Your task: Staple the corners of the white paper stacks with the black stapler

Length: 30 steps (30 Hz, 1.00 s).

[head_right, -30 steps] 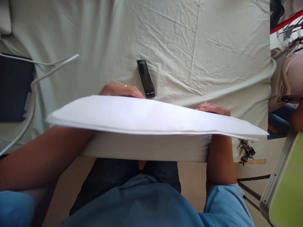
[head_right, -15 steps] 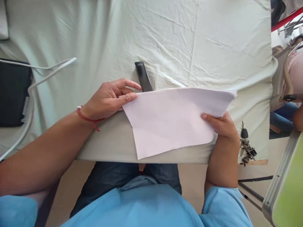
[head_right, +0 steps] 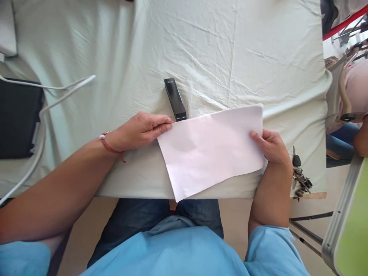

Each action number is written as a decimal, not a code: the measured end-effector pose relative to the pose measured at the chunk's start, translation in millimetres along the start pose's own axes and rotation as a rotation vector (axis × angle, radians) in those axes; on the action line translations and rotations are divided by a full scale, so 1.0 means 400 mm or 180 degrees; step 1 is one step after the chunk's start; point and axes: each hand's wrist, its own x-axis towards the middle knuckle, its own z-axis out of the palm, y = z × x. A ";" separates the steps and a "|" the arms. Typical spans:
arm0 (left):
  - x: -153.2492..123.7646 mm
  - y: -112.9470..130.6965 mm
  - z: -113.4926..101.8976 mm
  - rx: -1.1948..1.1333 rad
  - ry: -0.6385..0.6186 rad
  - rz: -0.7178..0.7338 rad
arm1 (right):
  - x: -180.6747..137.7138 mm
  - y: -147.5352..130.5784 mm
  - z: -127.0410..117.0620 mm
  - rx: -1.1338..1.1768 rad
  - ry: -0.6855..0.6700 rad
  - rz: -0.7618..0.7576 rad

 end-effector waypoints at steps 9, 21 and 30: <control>0.002 -0.003 0.031 -0.0291 0.0608 -0.0454 | 0.023 -0.013 0.042 -0.0250 0.0245 -0.0219; 0.003 -0.025 0.074 -0.0331 0.1413 -0.0461 | 0.020 -0.036 0.037 0.0132 0.0887 -0.0206; -0.001 -0.058 0.111 0.1031 0.1331 0.0445 | 0.032 -0.024 0.029 0.0174 0.0865 -0.0293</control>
